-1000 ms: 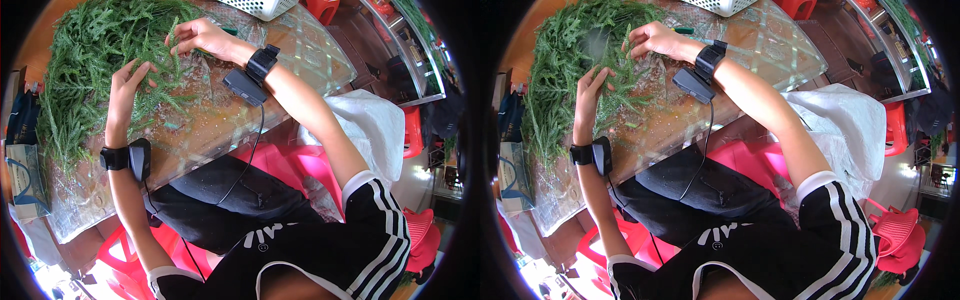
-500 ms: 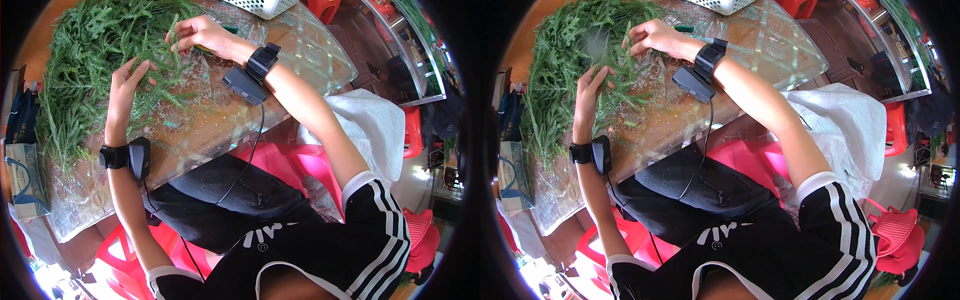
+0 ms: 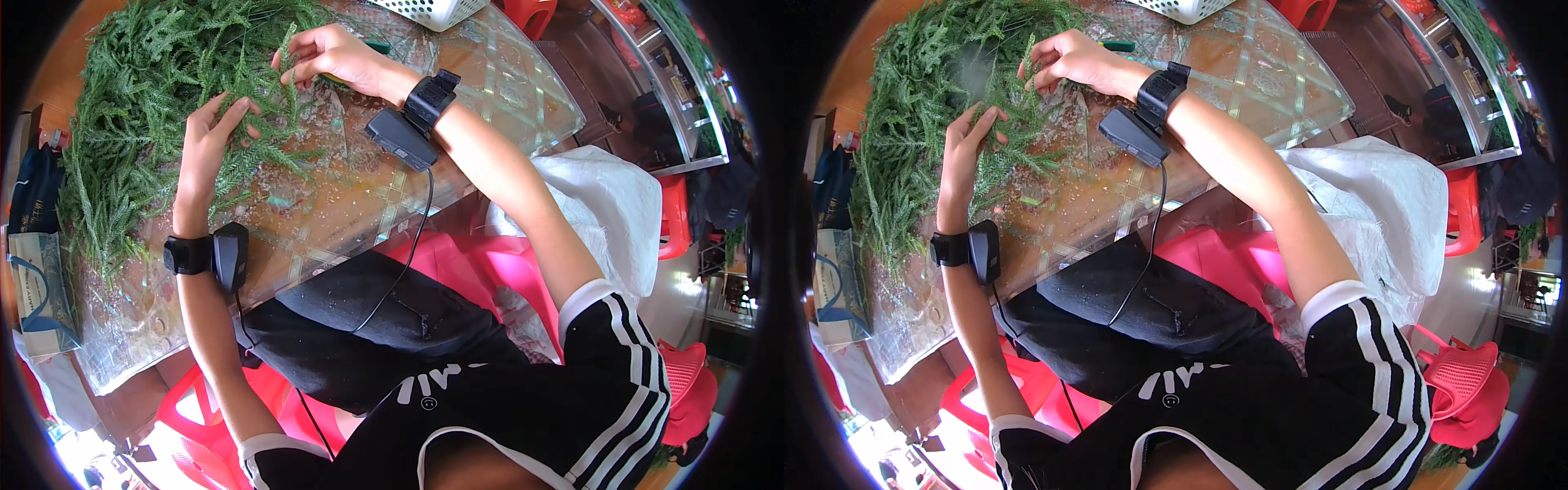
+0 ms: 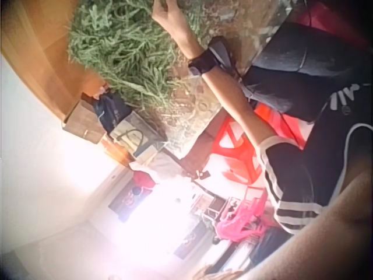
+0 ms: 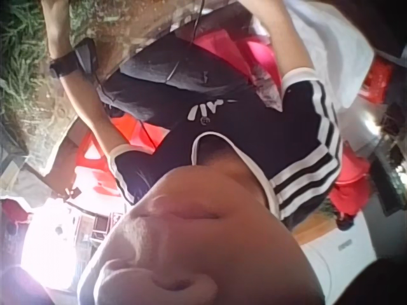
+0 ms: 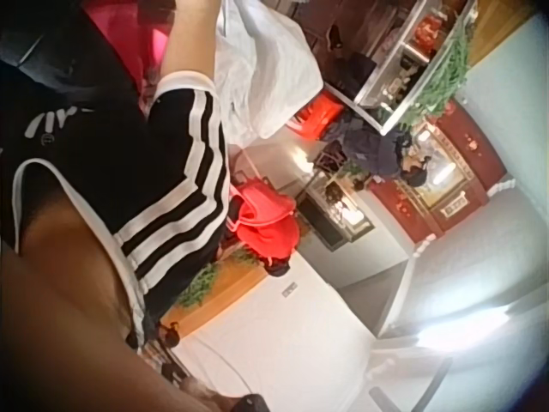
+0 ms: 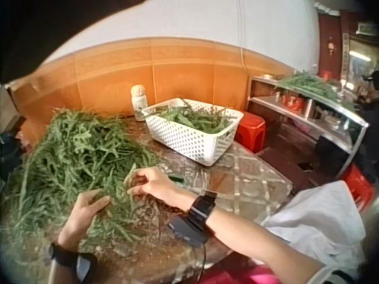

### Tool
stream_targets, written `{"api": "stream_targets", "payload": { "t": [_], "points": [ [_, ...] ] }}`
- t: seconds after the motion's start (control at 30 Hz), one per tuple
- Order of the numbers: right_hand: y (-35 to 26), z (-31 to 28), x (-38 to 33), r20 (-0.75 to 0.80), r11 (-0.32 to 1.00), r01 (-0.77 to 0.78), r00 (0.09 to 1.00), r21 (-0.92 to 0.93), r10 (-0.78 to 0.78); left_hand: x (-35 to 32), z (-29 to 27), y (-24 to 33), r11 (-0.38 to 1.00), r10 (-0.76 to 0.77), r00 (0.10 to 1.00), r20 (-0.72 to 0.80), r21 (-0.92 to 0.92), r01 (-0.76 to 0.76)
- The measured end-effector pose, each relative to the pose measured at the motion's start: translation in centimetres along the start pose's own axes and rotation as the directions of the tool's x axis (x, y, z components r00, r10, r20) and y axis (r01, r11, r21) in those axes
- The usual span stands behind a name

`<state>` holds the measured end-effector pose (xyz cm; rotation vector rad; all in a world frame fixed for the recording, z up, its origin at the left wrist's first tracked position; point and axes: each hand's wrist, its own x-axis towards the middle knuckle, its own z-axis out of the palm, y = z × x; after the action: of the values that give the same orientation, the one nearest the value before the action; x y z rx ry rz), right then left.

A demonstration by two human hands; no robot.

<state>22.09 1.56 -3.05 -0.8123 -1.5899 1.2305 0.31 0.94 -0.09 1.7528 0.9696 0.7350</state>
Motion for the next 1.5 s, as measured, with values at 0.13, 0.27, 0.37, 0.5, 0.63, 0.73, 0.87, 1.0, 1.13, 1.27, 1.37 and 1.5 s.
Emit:
{"api": "stream_targets", "payload": {
  "t": [0.13, 0.27, 0.37, 0.5, 0.63, 0.73, 0.87, 1.0, 1.13, 1.27, 1.37, 1.5],
  "points": [
    [0.1, -0.1, 0.0, 0.007, 1.000, -0.002, 1.000, 0.017, 0.002, 0.3, 0.1, -0.5, 1.000, 0.023, 1.000, 0.000, 0.002, -0.023],
    [0.2, -0.1, 0.1, 0.001, 1.000, -0.006, 1.000, 0.014, 0.006, 0.4, 0.1, -0.8, 0.999, 0.050, 0.999, 0.011, 0.004, -0.050],
    [0.2, -0.1, 0.1, 0.002, 1.000, -0.011, 1.000, 0.015, 0.011, 0.3, 0.2, -0.8, 0.998, 0.063, 0.998, 0.003, -0.003, -0.063],
    [0.3, -0.2, 0.1, 0.011, 1.000, -0.001, 1.000, 0.018, 0.001, 0.3, 0.3, -0.6, 0.998, 0.062, 0.998, 0.012, 0.008, -0.062],
    [0.0, -0.1, 0.1, -0.004, 1.000, -0.010, 1.000, 0.001, 0.010, 0.6, 0.0, -0.9, 0.997, 0.073, 0.997, 0.039, 0.013, -0.073],
    [-0.1, 0.0, 0.1, 0.000, 1.000, -0.015, 1.000, -0.001, 0.015, 0.5, 0.1, -1.1, 0.998, 0.058, 0.998, 0.020, 0.003, -0.058],
    [-0.1, -0.1, 0.1, -0.003, 0.999, -0.036, 0.999, 0.036, 0.036, 0.4, 0.0, -0.8, 0.998, 0.053, 0.999, 0.001, -0.036, -0.053],
    [0.2, -0.2, 0.0, -0.086, 0.979, -0.021, 0.996, 0.203, 0.039, 0.6, -0.8, -1.2, 0.991, 0.085, 0.981, -0.173, -0.090, -0.102],
    [0.0, -0.4, 0.1, -0.175, 0.934, 0.053, 0.985, 0.353, 0.010, 0.5, -1.6, -0.9, 0.963, 0.067, 0.907, -0.417, -0.212, -0.169],
    [0.2, -0.2, 0.1, -0.160, 0.863, 0.087, 0.987, 0.497, -0.008, 0.6, -1.8, -1.1, 0.910, 0.009, 0.860, -0.511, -0.352, -0.219],
    [0.4, -0.3, 0.2, -0.141, 0.833, 0.078, 0.990, 0.548, 0.001, 0.6, -1.6, -1.1, 0.873, -0.015, 0.873, -0.488, -0.432, -0.227],
    [0.4, -0.2, 0.2, -0.138, 0.849, 0.074, 0.990, 0.523, -0.001, 0.7, -1.2, -0.7, 0.815, 0.009, 0.935, -0.354, -0.539, -0.212]
  ]
}}
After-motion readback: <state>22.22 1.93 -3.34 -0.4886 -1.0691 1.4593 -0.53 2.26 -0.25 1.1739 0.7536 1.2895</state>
